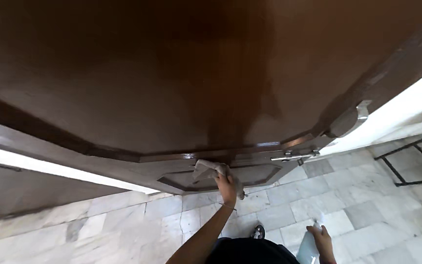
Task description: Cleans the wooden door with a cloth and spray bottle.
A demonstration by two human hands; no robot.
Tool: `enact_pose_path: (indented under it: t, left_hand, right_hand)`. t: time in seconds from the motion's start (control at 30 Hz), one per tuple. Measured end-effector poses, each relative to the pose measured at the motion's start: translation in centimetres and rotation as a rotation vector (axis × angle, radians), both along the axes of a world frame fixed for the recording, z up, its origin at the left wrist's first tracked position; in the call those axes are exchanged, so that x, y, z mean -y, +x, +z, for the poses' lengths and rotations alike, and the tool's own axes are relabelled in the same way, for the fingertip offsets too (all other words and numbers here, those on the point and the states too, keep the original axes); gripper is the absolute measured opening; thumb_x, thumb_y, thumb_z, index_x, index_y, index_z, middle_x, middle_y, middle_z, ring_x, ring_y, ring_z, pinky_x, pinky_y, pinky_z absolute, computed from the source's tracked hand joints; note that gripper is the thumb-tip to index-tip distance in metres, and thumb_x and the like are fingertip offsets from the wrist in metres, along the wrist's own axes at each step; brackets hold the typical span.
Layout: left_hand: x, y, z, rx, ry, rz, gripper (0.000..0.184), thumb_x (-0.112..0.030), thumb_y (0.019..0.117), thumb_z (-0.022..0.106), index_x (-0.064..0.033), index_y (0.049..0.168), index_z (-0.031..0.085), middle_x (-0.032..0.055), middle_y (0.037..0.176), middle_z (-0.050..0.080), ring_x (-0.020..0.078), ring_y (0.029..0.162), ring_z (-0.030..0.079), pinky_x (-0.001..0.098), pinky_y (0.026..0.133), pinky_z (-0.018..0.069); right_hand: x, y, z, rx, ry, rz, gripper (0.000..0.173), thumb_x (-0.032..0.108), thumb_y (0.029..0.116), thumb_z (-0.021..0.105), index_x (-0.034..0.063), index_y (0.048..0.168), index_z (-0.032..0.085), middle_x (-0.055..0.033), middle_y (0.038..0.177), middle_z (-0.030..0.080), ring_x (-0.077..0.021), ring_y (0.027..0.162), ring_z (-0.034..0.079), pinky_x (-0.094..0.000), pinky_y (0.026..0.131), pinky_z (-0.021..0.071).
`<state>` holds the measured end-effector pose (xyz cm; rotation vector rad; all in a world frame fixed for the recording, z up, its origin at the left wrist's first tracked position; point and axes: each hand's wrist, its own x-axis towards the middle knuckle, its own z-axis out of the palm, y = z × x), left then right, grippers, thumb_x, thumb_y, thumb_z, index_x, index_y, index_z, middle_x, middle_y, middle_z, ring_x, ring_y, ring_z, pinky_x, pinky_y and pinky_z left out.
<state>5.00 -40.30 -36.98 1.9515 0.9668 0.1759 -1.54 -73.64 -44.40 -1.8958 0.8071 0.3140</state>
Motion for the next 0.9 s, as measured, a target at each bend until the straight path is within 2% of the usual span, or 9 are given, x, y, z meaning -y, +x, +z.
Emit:
enact_pose_path:
  t: [0.1, 0.27, 0.33, 0.4, 0.47, 0.53, 0.6, 0.77, 0.9]
  left_hand:
    - [2.9, 0.9, 0.8, 0.092, 0.071, -0.117, 0.039, -0.006, 0.0983, 0.061, 0.0109, 0.134, 0.056, 0.0436, 0.141, 0.041, 0.0522, 0.123, 0.055, 0.0512, 0.102, 0.05]
    - [4.7, 2.2, 1.5, -0.085, 0.244, -0.338, 0.039, -0.015, 0.1018, 0.058, 0.006, 0.135, 0.058, 0.0396, 0.14, 0.048, 0.0491, 0.116, 0.062, 0.0521, 0.099, 0.0519]
    - [4.9, 2.6, 1.1, -0.095, 0.375, -0.502, 0.041, -0.011, 0.1002, 0.058, -0.006, 0.14, 0.06, 0.0357, 0.137, 0.054, 0.0494, 0.116, 0.062, 0.0567, 0.097, 0.0517]
    - [5.2, 4.0, 2.1, -0.181, 0.446, -0.649, 0.059, -0.007, 0.0993, 0.058, -0.0248, 0.154, 0.046, 0.0341, 0.143, 0.05, 0.0503, 0.12, 0.06, 0.0591, 0.095, 0.0517]
    - [5.6, 5.2, 3.2, -0.274, 0.482, -0.73, 0.068, -0.008, 0.1014, 0.056, -0.0342, 0.16, 0.033, 0.0365, 0.144, 0.046, 0.0513, 0.121, 0.058, 0.0583, 0.094, 0.0521]
    - [5.9, 5.4, 3.0, -0.252, 0.561, -0.777, 0.058, -0.004, 0.1002, 0.056, -0.0251, 0.154, 0.047, 0.0347, 0.138, 0.052, 0.0506, 0.119, 0.059, 0.0583, 0.092, 0.0524]
    - [6.1, 5.4, 2.9, -0.254, 0.63, -0.829, 0.042, 0.004, 0.0972, 0.056, -0.01, 0.136, 0.064, 0.0295, 0.137, 0.055, 0.0471, 0.12, 0.06, 0.0576, 0.094, 0.0524]
    - [5.9, 5.8, 4.5, -0.419, 0.572, -0.903, 0.043, 0.007, 0.0989, 0.05, -0.0051, 0.139, 0.06, 0.0287, 0.15, 0.045, 0.0477, 0.13, 0.052, 0.0584, 0.102, 0.0468]
    - [5.5, 5.6, 3.2, -0.421, 0.451, -0.804, 0.043, -0.01, 0.1022, 0.055, -0.0148, 0.144, 0.057, 0.0258, 0.152, 0.044, 0.0456, 0.12, 0.06, 0.058, 0.097, 0.0514]
  right_hand:
    - [1.7, 0.0, -0.2, -0.021, 0.006, 0.005, 0.058, 0.005, 0.0886, 0.071, -0.0148, 0.138, 0.048, -0.0376, 0.124, 0.058, -0.0433, 0.112, 0.057, -0.0585, 0.097, 0.0432]
    - [3.3, 0.2, -0.6, -0.038, 0.01, 0.028, 0.059, 0.005, 0.0875, 0.072, -0.013, 0.139, 0.049, -0.0363, 0.123, 0.058, -0.0427, 0.112, 0.057, -0.0582, 0.096, 0.0441]
    - [3.9, 0.3, -0.9, -0.04, 0.014, 0.036, 0.059, 0.004, 0.0867, 0.072, -0.0129, 0.138, 0.049, -0.0358, 0.122, 0.059, -0.0424, 0.111, 0.058, -0.058, 0.096, 0.0445]
    - [4.4, 0.3, -1.1, -0.04, 0.021, 0.043, 0.058, 0.004, 0.0865, 0.072, -0.0129, 0.137, 0.05, -0.0355, 0.121, 0.059, -0.0414, 0.109, 0.058, -0.0574, 0.095, 0.0448]
    - [4.7, 0.3, -1.1, -0.04, 0.023, 0.046, 0.057, 0.004, 0.0862, 0.072, -0.0125, 0.136, 0.051, -0.0345, 0.119, 0.06, -0.0399, 0.107, 0.059, -0.0565, 0.093, 0.0453]
    - [5.2, 0.6, -1.3, -0.034, 0.022, 0.048, 0.055, 0.004, 0.0862, 0.072, -0.0123, 0.135, 0.052, -0.0335, 0.116, 0.061, -0.0385, 0.104, 0.059, -0.0557, 0.091, 0.0465]
    - [5.4, 0.7, -1.5, -0.038, 0.029, 0.048, 0.055, 0.004, 0.0866, 0.072, -0.0119, 0.135, 0.053, -0.0335, 0.117, 0.061, -0.0387, 0.105, 0.06, -0.056, 0.092, 0.0464]
    - [5.5, 1.5, -1.6, -0.042, 0.009, 0.1, 0.06, 0.009, 0.0859, 0.073, -0.0118, 0.138, 0.051, -0.0369, 0.122, 0.06, -0.0466, 0.113, 0.058, -0.0624, 0.096, 0.0439]
    - [5.3, 2.0, -1.7, -0.051, 0.029, 0.096, 0.061, 0.008, 0.0872, 0.073, -0.0098, 0.14, 0.049, -0.0353, 0.122, 0.06, -0.0443, 0.111, 0.059, -0.0605, 0.095, 0.045]
